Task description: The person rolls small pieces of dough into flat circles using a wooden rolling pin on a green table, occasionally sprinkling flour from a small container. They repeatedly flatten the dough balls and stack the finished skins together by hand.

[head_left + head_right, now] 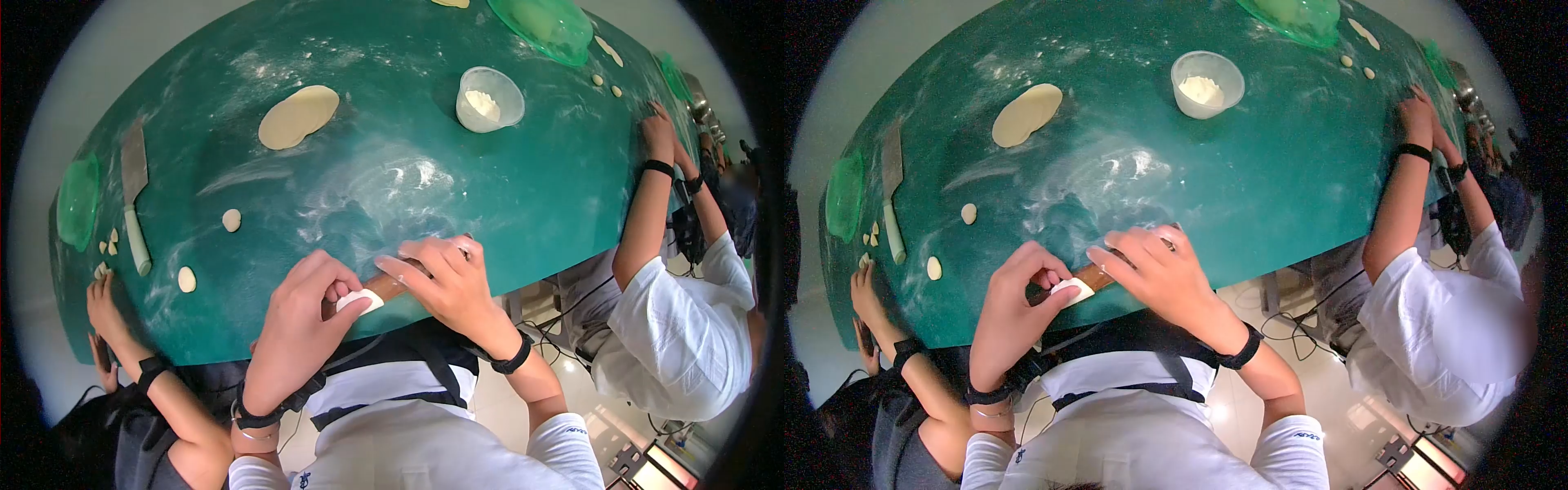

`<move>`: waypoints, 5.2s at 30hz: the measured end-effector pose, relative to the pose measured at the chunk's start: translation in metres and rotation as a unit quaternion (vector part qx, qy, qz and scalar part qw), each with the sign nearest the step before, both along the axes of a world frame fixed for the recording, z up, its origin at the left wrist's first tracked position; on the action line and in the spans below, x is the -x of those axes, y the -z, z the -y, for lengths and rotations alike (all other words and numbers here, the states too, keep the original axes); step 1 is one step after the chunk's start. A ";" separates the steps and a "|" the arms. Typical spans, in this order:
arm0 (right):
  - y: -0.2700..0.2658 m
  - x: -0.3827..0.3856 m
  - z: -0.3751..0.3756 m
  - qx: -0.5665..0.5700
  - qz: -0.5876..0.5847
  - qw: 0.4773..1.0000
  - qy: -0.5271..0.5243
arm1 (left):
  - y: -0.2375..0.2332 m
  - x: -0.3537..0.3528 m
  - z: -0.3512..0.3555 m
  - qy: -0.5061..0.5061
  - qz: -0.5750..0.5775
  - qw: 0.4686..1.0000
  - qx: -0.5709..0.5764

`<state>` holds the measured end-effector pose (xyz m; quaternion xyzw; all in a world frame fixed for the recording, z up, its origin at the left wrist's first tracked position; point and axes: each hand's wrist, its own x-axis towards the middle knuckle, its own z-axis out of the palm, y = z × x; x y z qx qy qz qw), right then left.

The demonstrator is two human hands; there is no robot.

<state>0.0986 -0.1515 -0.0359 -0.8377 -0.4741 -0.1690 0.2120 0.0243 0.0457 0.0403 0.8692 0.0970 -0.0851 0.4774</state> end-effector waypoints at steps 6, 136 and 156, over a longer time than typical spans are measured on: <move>0.000 0.000 -0.001 0.002 -0.001 1.000 0.002 | 0.002 -0.002 0.000 -0.021 0.009 0.998 0.053; -0.014 -0.006 0.022 0.115 -0.149 0.979 0.073 | 0.037 0.024 -0.003 -0.008 0.025 0.944 -0.330; 0.008 0.007 0.031 -0.028 -0.033 0.998 0.052 | 0.041 -0.046 0.016 -0.020 0.132 0.987 -0.093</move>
